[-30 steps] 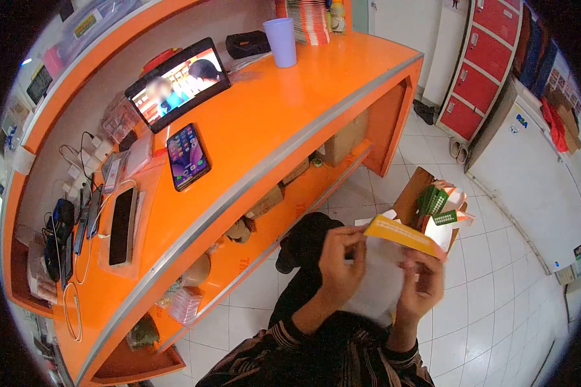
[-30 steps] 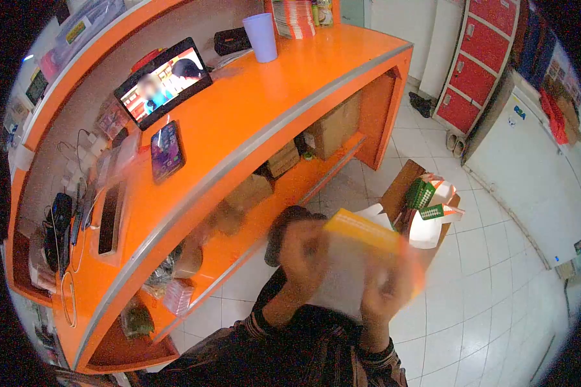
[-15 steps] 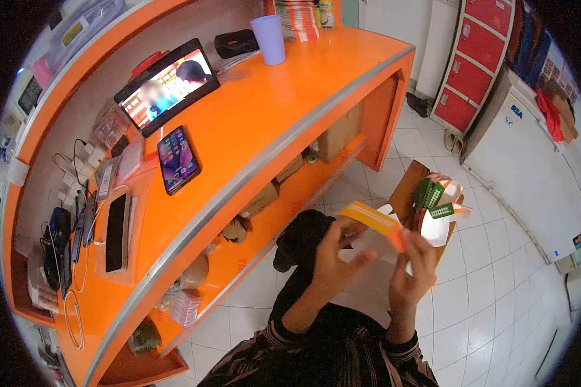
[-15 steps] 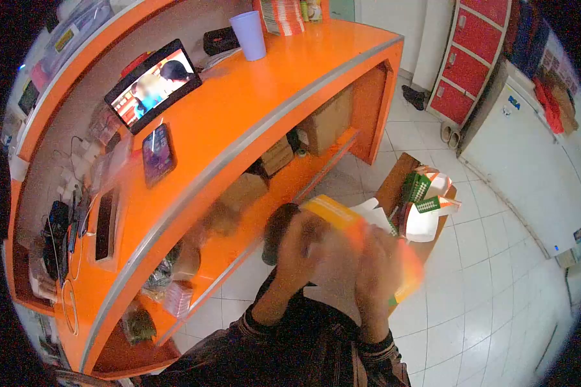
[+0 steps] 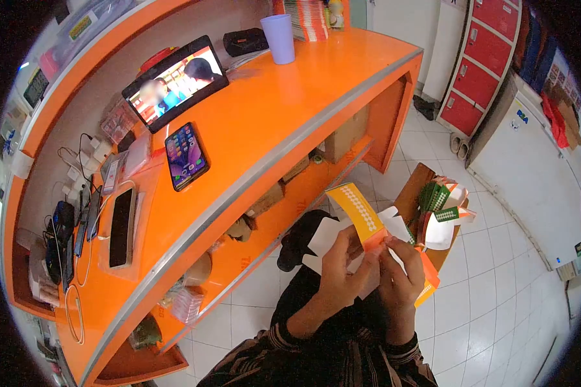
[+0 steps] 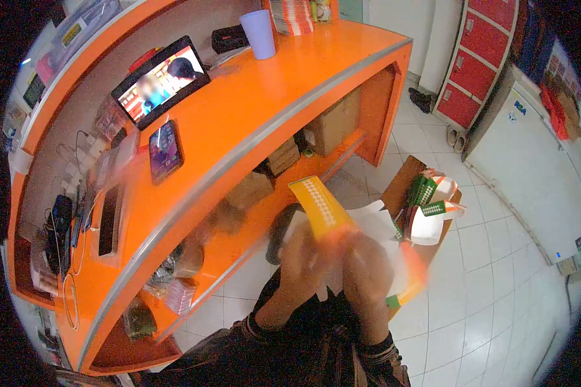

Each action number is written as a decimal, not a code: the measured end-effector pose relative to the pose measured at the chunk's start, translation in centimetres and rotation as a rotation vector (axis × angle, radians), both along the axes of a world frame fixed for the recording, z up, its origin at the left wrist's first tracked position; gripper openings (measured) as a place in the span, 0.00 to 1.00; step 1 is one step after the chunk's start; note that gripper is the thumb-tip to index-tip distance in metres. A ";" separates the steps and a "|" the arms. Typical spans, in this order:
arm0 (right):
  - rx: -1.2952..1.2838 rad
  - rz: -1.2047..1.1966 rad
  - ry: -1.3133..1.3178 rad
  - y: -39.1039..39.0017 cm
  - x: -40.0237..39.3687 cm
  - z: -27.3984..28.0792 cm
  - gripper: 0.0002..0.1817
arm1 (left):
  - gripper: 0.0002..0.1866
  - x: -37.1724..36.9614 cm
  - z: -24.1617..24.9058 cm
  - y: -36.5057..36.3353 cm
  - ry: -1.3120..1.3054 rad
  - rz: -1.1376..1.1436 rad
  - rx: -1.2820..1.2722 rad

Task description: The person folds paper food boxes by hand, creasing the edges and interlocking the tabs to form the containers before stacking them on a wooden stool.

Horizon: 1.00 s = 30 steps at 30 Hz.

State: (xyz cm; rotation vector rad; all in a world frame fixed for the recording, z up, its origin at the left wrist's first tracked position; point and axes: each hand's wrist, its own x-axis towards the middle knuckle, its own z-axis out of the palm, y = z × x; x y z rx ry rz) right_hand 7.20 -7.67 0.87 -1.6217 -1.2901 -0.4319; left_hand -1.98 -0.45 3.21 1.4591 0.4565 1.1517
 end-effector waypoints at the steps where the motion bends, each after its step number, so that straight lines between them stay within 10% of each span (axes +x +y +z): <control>1: 0.061 0.014 -0.097 0.1 0.0 0.0 0.07 | 0.13 -0.3 -0.2 0.2 0.078 -0.004 -0.004; 8: -0.120 -0.041 -0.100 -0.6 0.6 -0.4 0.07 | 0.10 -1.7 -0.5 1.2 0.307 0.242 0.431; 30: 0.025 -0.001 0.360 -1.7 1.1 1.0 0.03 | 0.06 -1.6 -1.5 1.6 0.054 0.241 0.537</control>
